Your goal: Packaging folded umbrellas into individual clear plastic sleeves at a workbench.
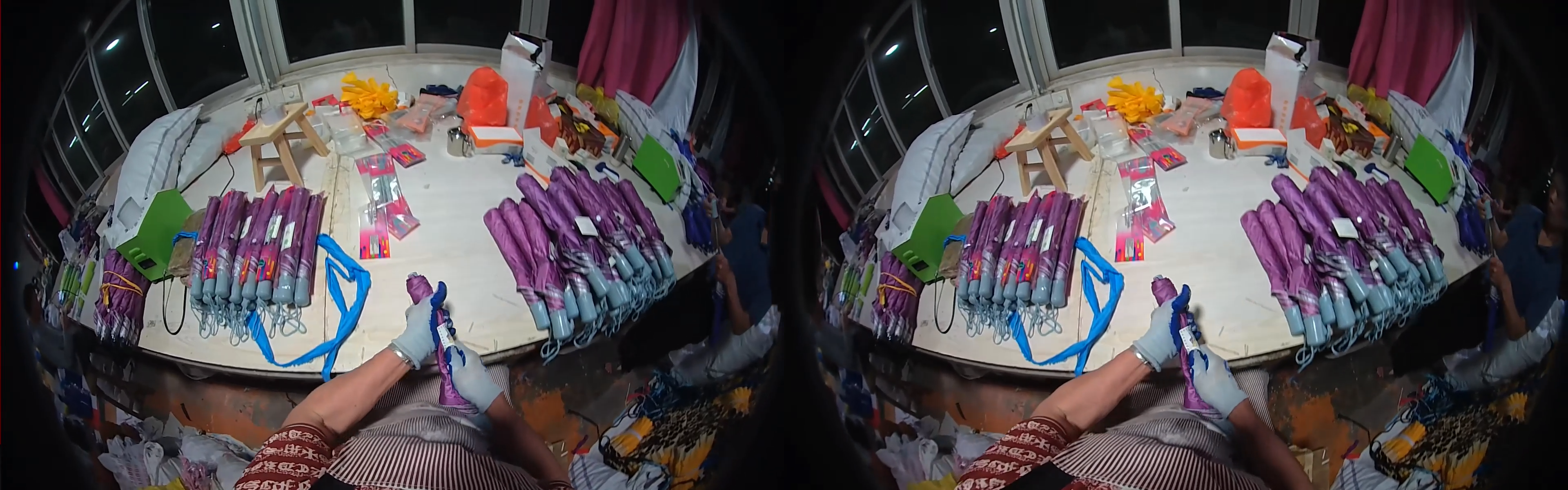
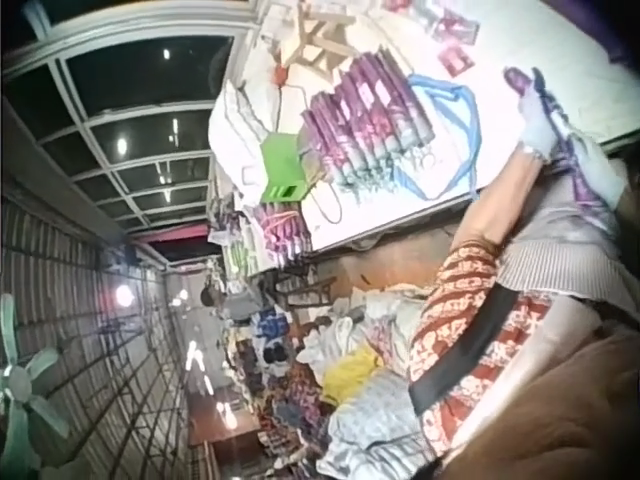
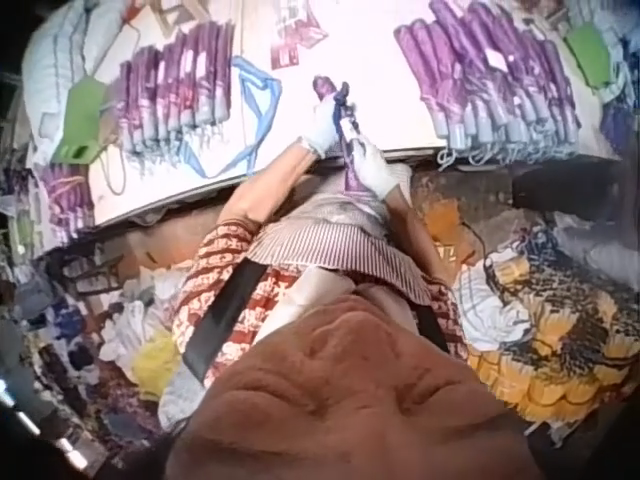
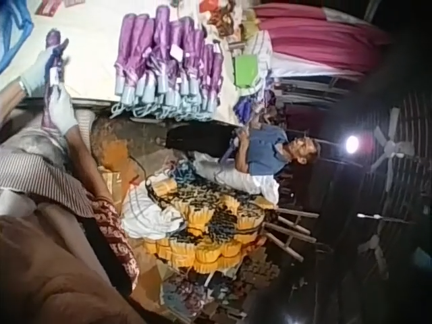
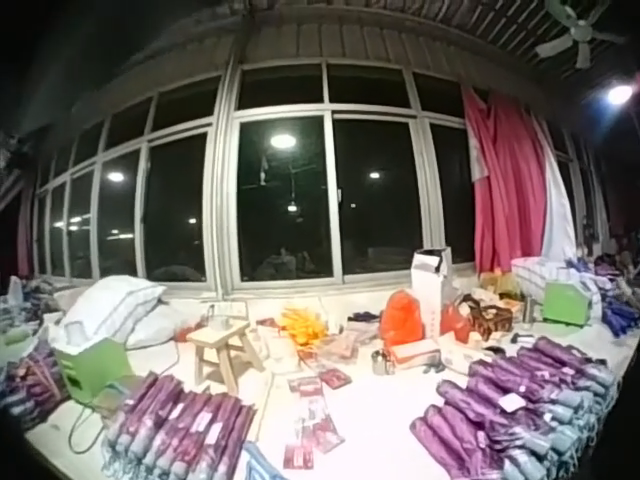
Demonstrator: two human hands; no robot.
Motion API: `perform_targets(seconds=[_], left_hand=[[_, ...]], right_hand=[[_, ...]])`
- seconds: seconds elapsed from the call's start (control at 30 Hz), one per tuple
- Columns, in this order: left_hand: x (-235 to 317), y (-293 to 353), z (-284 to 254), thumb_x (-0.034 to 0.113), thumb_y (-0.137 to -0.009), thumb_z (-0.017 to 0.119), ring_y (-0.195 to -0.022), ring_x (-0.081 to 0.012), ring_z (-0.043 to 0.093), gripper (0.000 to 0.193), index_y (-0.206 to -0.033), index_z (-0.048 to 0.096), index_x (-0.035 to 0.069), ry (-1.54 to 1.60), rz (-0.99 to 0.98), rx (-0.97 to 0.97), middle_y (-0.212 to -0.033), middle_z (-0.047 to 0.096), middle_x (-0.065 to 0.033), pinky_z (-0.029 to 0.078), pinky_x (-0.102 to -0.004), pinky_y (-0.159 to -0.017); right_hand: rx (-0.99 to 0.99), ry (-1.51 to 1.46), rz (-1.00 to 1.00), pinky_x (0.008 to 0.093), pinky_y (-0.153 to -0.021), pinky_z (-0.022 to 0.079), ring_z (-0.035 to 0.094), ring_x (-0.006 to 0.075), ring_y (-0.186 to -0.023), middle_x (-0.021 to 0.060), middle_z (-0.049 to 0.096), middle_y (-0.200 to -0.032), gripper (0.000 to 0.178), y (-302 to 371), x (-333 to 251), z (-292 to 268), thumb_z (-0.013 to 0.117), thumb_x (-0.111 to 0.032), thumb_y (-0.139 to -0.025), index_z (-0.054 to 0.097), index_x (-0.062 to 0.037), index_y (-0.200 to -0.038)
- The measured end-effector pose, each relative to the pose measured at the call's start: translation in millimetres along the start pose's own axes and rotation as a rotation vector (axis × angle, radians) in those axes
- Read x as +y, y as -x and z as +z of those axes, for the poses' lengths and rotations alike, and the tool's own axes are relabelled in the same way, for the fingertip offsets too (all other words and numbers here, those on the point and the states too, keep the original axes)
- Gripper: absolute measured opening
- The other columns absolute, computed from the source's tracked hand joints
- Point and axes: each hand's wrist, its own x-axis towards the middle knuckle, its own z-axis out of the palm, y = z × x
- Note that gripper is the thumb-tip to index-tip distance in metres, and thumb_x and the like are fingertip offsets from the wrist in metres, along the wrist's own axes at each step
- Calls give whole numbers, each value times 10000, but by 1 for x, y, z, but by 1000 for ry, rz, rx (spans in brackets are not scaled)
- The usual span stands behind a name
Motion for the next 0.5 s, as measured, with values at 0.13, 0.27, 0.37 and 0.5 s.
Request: perform_targets(seconds=[0.13, 0.27, 0.37, 0.5], left_hand=[[53, -31, -7, 472, -827, 634, -578, -133, 523, 399, -911, 573, 86, -244, 147, -69, -665, 518, -26, 469, -316, -515], [124, -92, -96, 454, -729, 676, -601, -329, 559, 480, -836, 591, -6, -1460, 919, 893, -780, 583, -152, 481, -381, -587], [154, -107, -115, 466, -716, 677, -640, -328, 572, 481, -827, 597, 5, -1638, 530, 893, -761, 584, -160, 478, -402, -599], [148, -113, -104, 466, -725, 666, -648, -311, 588, 468, -873, 617, 24, -1698, 595, 987, -744, 614, -146, 472, -387, -586]], right_hand=[[91, -247, 36, 310, -634, 402, 485, 179, -668, 89, 578, -788, 274, -42, 10, -10, 376, -199, -947, 545, 17, -949], [85, -396, 79, 278, -616, 369, 434, 144, -658, 55, 519, -745, 225, -66, 24, -21, 394, -189, -942, 525, -18, -878], [71, -515, 130, 254, -602, 345, 395, 117, -651, 29, 475, -714, 206, -71, 33, -20, 408, -181, -938, 511, -44, -824], [71, -586, 174, 238, -596, 330, 371, 100, -648, 12, 449, -696, 205, -74, 43, -27, 416, -177, -936, 503, -59, -792]])
